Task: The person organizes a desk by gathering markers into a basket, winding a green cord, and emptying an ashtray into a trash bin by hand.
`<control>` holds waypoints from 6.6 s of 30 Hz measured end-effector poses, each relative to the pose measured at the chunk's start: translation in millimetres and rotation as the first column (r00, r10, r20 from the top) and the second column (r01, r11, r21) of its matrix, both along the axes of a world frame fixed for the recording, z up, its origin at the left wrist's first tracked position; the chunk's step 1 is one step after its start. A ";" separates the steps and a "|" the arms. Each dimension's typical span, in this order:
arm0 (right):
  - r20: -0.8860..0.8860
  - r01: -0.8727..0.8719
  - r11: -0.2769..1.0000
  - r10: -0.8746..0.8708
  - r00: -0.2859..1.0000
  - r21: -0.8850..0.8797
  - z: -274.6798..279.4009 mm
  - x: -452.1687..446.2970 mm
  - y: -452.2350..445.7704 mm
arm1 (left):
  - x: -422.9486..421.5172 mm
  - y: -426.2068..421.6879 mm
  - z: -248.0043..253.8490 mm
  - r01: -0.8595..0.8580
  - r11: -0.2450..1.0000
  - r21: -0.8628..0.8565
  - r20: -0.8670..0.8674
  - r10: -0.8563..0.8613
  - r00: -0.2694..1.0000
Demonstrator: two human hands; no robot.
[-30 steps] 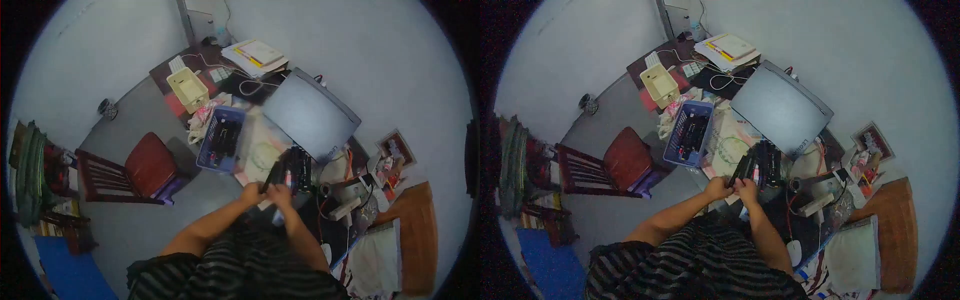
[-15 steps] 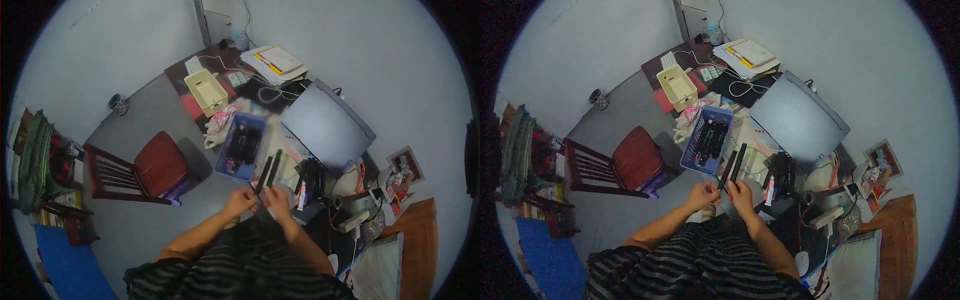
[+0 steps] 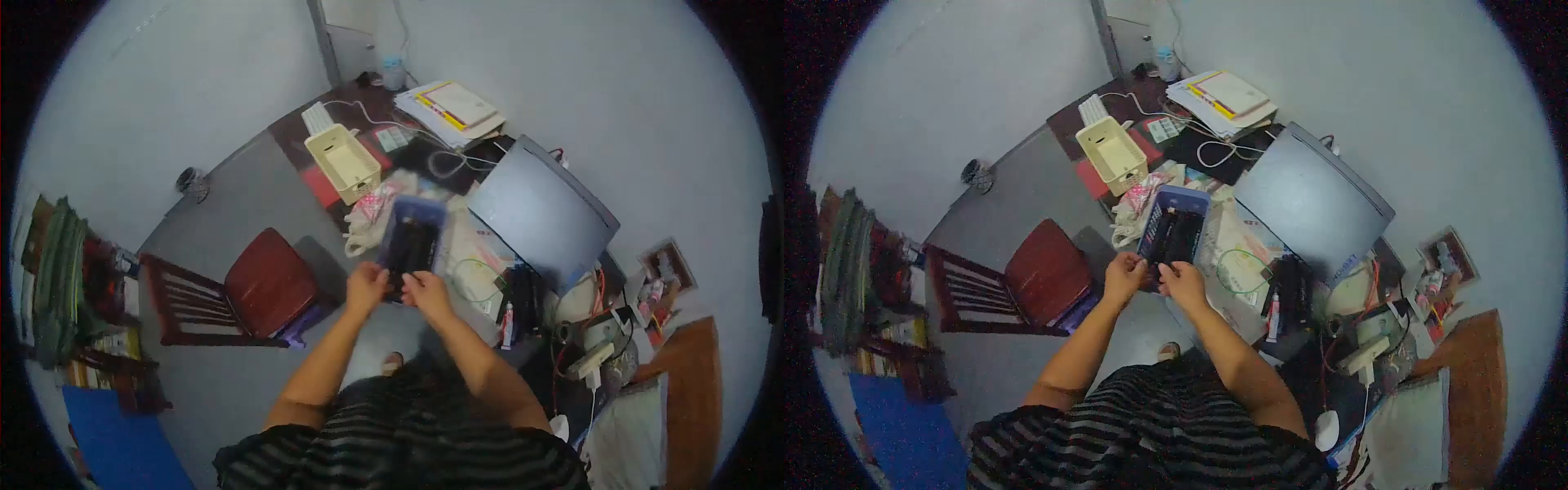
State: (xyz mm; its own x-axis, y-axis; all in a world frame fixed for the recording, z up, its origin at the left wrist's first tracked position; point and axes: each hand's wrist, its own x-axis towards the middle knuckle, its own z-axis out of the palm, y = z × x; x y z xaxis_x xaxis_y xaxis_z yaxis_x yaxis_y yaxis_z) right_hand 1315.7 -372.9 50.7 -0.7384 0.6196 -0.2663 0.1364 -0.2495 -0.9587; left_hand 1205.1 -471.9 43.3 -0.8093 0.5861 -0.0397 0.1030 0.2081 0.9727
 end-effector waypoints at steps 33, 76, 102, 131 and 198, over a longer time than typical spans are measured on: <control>0.439 -0.189 0.456 -0.541 0.717 0.870 -63.3 200.6 71.9 | 191.7 123.1 -71.3 0.542 0.813 -0.211 -0.365 -0.580 0.728; -0.069 -0.055 0.968 0.074 0.995 0.243 -15.8 10.8 13.6 | -1.6 17.3 1.8 0.175 0.982 -0.072 0.022 -0.174 0.985; 0.302 0.096 0.564 -0.570 0.764 0.820 -53.6 147.6 77.4 | 126.7 105.4 -35.1 0.672 0.733 -0.103 0.001 -0.675 0.737; -0.128 0.250 0.966 -0.256 0.958 -0.065 -25.9 142.7 54.4 | 134.6 72.9 -21.1 0.439 0.885 0.154 0.221 -0.464 0.858; 0.542 -0.188 0.613 -0.463 0.702 0.767 -73.5 215.0 83.5 | 216.9 124.4 -105.8 0.410 0.911 -0.050 0.395 -0.359 0.846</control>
